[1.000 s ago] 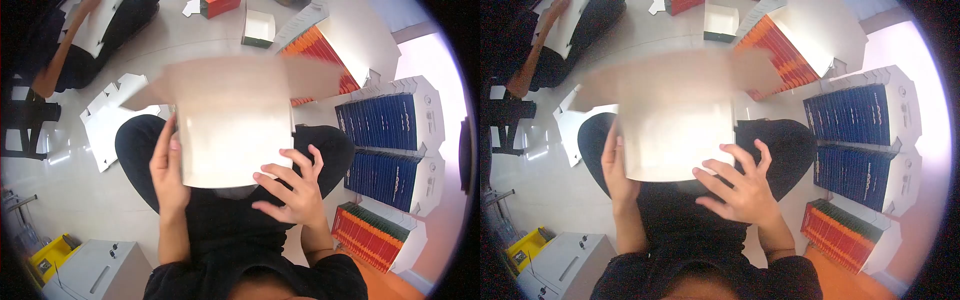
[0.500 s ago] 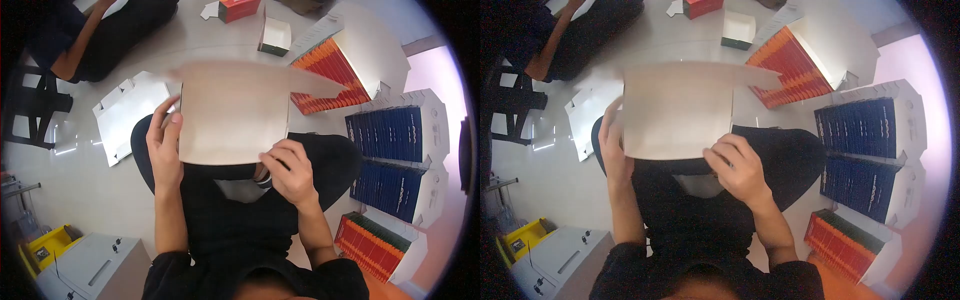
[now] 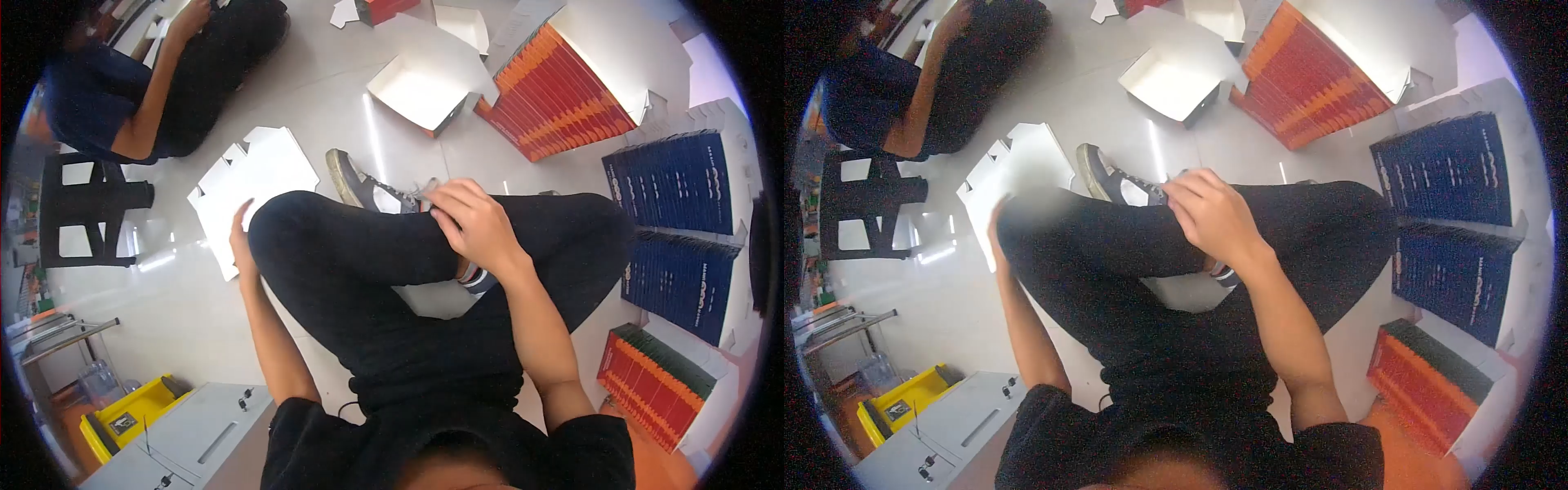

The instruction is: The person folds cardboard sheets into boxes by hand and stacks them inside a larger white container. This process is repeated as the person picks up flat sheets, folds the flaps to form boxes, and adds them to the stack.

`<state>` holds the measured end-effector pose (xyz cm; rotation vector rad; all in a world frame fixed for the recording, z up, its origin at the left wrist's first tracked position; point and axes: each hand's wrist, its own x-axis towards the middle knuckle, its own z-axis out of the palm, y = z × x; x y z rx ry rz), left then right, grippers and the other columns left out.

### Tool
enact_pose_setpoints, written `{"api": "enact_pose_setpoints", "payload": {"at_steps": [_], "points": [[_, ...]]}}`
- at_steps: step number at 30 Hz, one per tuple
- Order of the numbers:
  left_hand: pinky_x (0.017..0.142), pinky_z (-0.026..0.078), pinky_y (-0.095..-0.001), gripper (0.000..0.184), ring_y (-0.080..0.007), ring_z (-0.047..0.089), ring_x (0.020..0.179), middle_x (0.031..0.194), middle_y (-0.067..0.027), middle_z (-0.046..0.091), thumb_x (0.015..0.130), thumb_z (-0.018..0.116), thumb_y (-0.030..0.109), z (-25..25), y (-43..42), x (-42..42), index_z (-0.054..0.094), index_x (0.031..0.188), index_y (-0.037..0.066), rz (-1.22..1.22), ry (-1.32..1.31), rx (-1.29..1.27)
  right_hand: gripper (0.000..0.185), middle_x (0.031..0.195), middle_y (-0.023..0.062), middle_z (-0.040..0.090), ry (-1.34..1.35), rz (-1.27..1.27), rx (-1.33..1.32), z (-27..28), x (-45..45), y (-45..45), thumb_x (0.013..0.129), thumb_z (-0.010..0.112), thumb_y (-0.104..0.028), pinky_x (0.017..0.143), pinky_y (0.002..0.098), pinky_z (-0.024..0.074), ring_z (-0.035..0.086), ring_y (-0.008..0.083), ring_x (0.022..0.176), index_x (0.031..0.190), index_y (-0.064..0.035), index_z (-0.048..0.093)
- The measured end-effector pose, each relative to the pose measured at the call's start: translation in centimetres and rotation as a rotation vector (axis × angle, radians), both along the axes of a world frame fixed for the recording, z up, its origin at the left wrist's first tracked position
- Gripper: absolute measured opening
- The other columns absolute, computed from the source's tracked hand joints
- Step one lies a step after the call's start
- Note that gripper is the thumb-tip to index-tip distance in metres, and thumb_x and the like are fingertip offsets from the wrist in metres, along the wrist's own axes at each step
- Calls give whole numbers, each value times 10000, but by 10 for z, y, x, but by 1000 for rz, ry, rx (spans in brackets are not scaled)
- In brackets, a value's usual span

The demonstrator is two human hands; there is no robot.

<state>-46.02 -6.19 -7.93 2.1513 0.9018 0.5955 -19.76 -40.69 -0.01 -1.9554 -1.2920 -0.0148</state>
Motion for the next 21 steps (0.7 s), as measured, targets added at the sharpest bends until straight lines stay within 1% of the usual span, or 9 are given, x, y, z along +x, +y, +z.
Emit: {"api": "enact_pose_setpoints", "payload": {"at_steps": [1,3,8,13,15,16,18,19,21], "points": [[1077,425,-363,458,-271,618,1222,1336,-162,648,942,647,134,-35,10,-8,575,1383,36,-48,1,13,249,1064,115,706,58,25,-56,0,-4,-4,846,713,-59,889,396,541,650,297,1041,1092,-18,713],[1029,449,-374,409,-282,640,1164,1279,-179,666,933,640,144,-73,13,-28,602,1321,20,-125,159,36,238,1073,129,711,122,53,-90,2,-7,-8,855,715,-53,901,393,536,658,297,1033,1089,-10,719],[910,509,-399,318,-308,693,1019,1137,-222,711,912,623,169,-94,26,-52,670,1165,-18,-194,404,89,265,1089,130,712,137,89,-165,-1,-11,-5,862,715,-76,915,391,534,660,296,1029,1120,-17,717],[781,525,-434,273,-329,705,924,1009,-248,723,873,634,187,-67,28,-39,687,1005,-46,-208,270,-29,289,1114,119,687,133,123,-178,-9,-10,-9,867,695,-120,904,426,525,637,314,1033,1140,-27,691],[732,526,-412,245,-307,711,832,912,-217,736,870,632,179,-57,23,-36,690,930,-52,-101,45,-255,292,1117,119,687,130,112,-167,-9,-10,-9,867,695,-120,902,428,526,637,316,1033,1143,-27,689],[732,526,-412,245,-307,711,832,912,-217,736,870,632,179,-51,26,-34,690,930,-52,-107,48,-252,294,1119,121,687,140,111,-171,-10,-10,-9,869,693,-125,902,430,527,638,318,1033,1146,-26,687],[679,528,-387,221,-260,701,716,765,-184,725,870,637,154,-35,31,-31,681,814,-56,-248,280,142,296,1120,122,687,149,108,-175,-10,-11,-10,871,691,-129,901,432,527,638,320,1033,1149,-25,684],[679,528,-387,221,-260,701,716,765,-184,725,870,637,154,-25,31,-24,681,814,-56,-252,278,146,296,1122,123,687,144,125,-183,-11,-10,-10,874,689,-131,900,434,528,638,322,1033,1150,-24,683],[647,529,-355,214,-206,694,667,713,-163,723,890,659,137,-1,30,-12,717,818,-56,-31,444,104,296,1124,124,687,140,139,-189,-10,-10,-10,877,686,-134,900,435,528,638,324,1034,1151,-23,681]]}}
